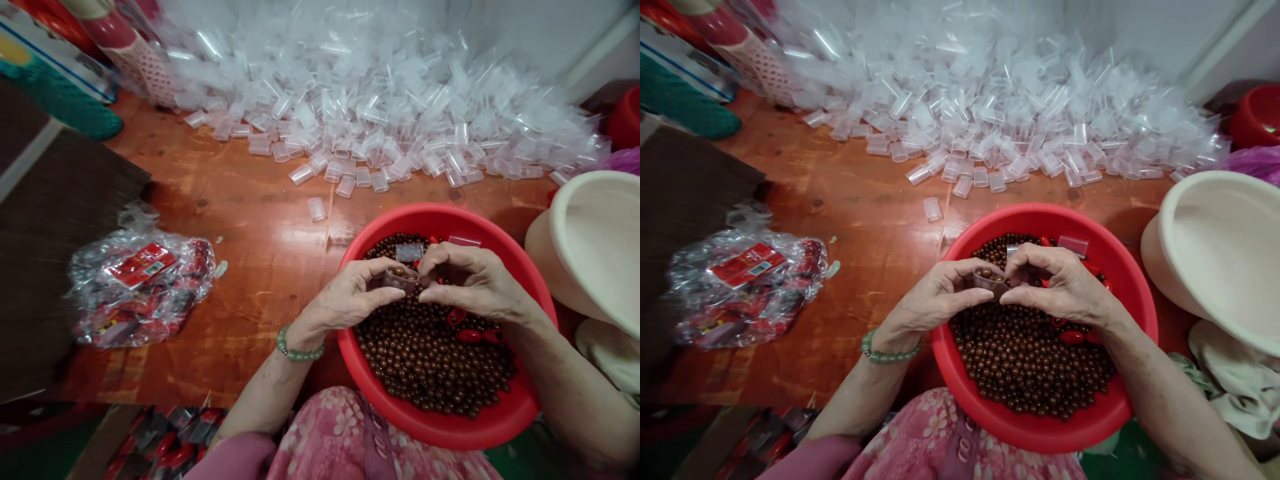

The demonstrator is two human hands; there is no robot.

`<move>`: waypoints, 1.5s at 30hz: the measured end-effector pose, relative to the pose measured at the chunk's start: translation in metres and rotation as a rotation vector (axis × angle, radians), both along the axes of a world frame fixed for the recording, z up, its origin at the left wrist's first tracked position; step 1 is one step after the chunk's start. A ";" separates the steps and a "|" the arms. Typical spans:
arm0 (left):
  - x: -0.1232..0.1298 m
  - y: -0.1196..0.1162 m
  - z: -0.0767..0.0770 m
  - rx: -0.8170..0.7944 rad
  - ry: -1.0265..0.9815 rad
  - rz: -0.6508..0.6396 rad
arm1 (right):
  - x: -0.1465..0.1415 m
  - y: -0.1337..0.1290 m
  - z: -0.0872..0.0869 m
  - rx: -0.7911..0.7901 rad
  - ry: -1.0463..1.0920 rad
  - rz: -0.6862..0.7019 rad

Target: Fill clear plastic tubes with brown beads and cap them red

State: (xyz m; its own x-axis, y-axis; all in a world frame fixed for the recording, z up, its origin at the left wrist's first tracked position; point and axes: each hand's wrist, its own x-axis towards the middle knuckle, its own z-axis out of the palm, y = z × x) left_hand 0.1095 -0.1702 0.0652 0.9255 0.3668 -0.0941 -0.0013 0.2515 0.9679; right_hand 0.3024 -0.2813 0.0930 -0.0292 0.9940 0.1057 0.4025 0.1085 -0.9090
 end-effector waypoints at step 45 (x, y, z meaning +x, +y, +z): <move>0.007 -0.004 -0.001 -0.252 -0.015 0.040 | 0.000 -0.004 -0.007 -0.071 0.437 -0.435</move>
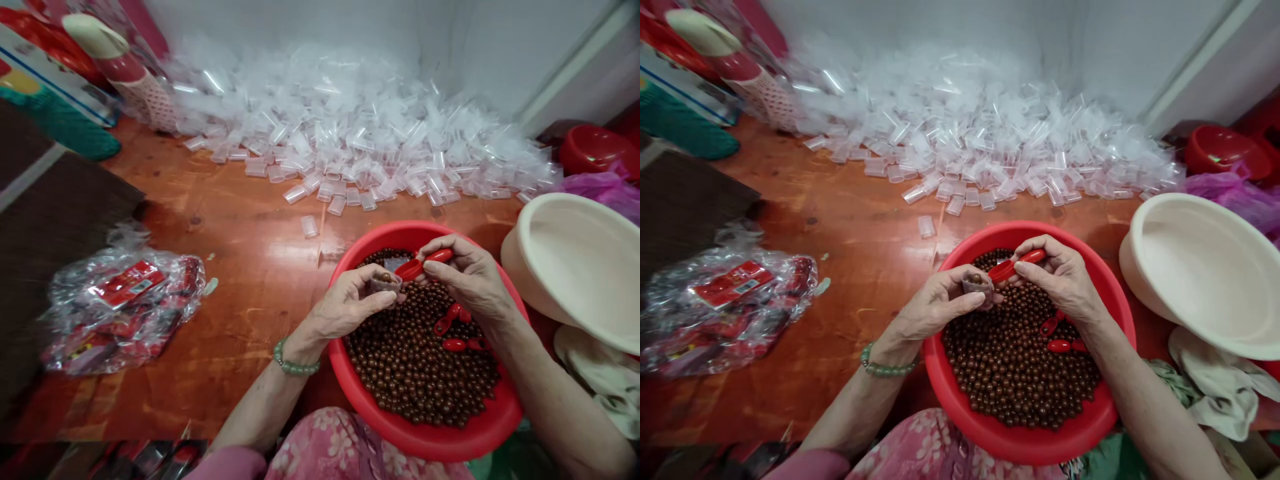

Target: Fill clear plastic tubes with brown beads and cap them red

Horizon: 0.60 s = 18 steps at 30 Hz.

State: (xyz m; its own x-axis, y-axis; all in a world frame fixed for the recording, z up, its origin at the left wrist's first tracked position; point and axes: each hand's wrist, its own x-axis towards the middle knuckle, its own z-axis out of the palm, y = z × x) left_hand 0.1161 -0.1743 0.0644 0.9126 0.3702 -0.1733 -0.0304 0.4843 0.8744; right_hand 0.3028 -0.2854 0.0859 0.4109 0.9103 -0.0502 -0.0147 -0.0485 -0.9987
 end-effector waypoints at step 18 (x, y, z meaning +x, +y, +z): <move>0.003 0.005 -0.004 0.335 0.064 0.033 | 0.009 -0.011 0.009 -0.066 -0.792 0.293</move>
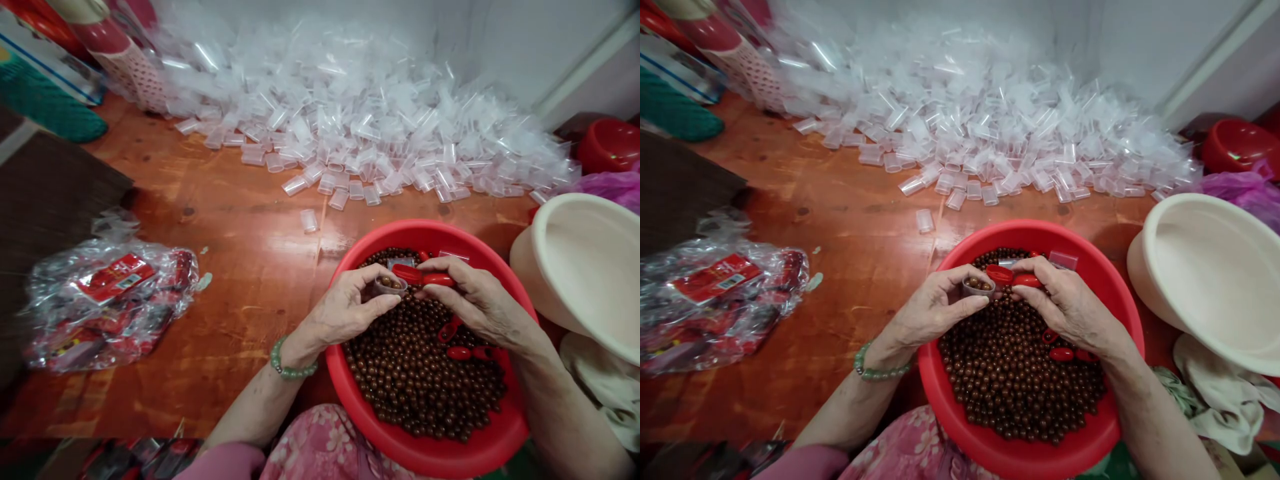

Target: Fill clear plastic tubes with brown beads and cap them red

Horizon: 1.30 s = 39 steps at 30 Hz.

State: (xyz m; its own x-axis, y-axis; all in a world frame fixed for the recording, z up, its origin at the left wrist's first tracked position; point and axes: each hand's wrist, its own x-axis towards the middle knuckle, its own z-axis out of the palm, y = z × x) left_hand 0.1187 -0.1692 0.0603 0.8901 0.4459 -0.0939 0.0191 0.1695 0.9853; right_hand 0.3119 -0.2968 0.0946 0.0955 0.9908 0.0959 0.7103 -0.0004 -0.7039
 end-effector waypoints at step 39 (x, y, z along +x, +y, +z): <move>0.001 0.005 0.008 0.250 0.061 -0.140 | -0.016 0.008 0.001 0.145 0.344 -0.201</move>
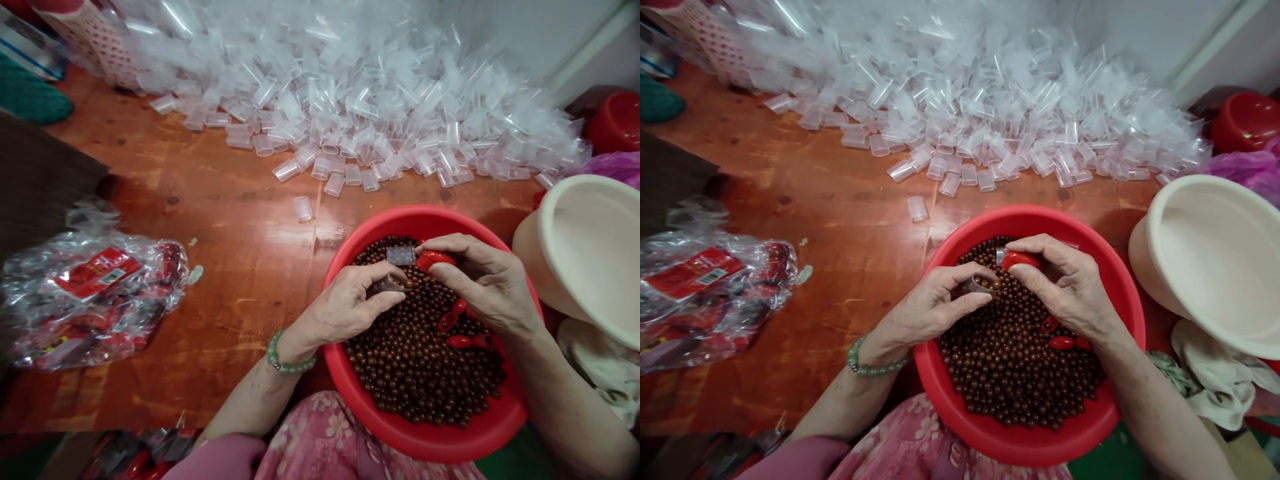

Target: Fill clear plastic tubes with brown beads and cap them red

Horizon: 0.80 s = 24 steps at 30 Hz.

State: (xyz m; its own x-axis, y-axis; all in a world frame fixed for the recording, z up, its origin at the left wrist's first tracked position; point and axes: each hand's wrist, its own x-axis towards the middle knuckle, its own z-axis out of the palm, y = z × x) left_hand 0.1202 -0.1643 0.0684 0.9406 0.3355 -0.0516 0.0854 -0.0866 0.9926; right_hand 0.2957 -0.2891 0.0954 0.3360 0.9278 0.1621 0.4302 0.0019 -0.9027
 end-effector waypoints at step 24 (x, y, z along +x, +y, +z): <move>0.000 -0.002 -0.008 -0.381 -0.041 0.032 | -0.015 0.008 -0.010 0.030 -0.058 -0.198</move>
State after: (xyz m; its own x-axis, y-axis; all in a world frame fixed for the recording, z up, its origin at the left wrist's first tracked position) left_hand 0.1204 -0.1666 0.0606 0.9340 0.3285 -0.1405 0.0412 0.2917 0.9556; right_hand 0.2807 -0.2812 0.0856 0.5006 0.8392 0.2124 0.4757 -0.0617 -0.8774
